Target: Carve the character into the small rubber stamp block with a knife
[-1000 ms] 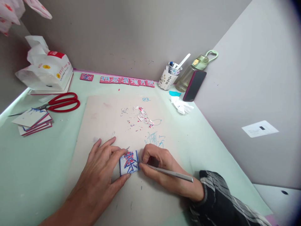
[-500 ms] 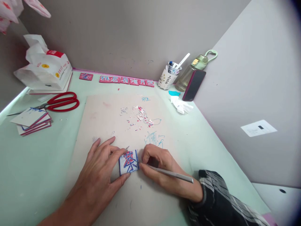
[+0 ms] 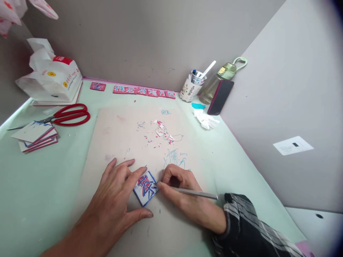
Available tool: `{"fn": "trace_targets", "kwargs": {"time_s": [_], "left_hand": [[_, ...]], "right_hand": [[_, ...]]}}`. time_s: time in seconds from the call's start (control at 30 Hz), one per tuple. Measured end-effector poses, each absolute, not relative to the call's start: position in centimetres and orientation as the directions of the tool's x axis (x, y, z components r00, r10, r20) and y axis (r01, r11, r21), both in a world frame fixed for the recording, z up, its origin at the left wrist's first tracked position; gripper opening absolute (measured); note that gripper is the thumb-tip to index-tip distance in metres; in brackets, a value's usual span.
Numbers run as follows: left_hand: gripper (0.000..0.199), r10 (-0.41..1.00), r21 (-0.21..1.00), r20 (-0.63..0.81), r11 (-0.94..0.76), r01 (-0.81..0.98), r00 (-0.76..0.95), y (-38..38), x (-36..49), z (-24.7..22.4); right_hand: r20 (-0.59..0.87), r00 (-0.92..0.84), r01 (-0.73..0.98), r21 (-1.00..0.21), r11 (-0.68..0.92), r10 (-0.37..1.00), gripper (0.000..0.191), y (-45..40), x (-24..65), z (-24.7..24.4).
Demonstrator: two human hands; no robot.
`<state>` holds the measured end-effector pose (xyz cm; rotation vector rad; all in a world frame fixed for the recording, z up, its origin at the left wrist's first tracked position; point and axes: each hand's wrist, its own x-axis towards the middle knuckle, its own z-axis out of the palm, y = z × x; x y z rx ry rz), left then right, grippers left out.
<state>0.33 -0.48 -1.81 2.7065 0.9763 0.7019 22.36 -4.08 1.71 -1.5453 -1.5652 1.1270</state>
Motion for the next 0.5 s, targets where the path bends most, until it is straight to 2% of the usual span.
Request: {"fn": "trace_targets", "kwargs": {"time_s": [0.1, 0.3, 0.5], "left_hand": [[0.088, 0.628, 0.307, 0.358, -0.778, 0.548, 0.691, -0.40, 0.05, -1.80], [0.050, 0.651, 0.329, 0.366, -0.759, 0.562, 0.665, -0.73, 0.54, -1.69], [0.055, 0.652, 0.339, 0.338, -0.757, 0.559, 0.679, -0.66, 0.63, -1.43]], "right_hand": [[-0.102, -0.078, 0.421, -0.905, -0.060, 0.992, 0.022, -4.10, 22.33, 1.63], [-0.097, -0.087, 0.395, -0.917, -0.055, 0.992, 0.023, -4.03, 22.30, 1.76], [-0.160, -0.169, 0.361, -0.928, -0.090, 0.973, 0.023, -4.05, 22.78, 2.25]]}}
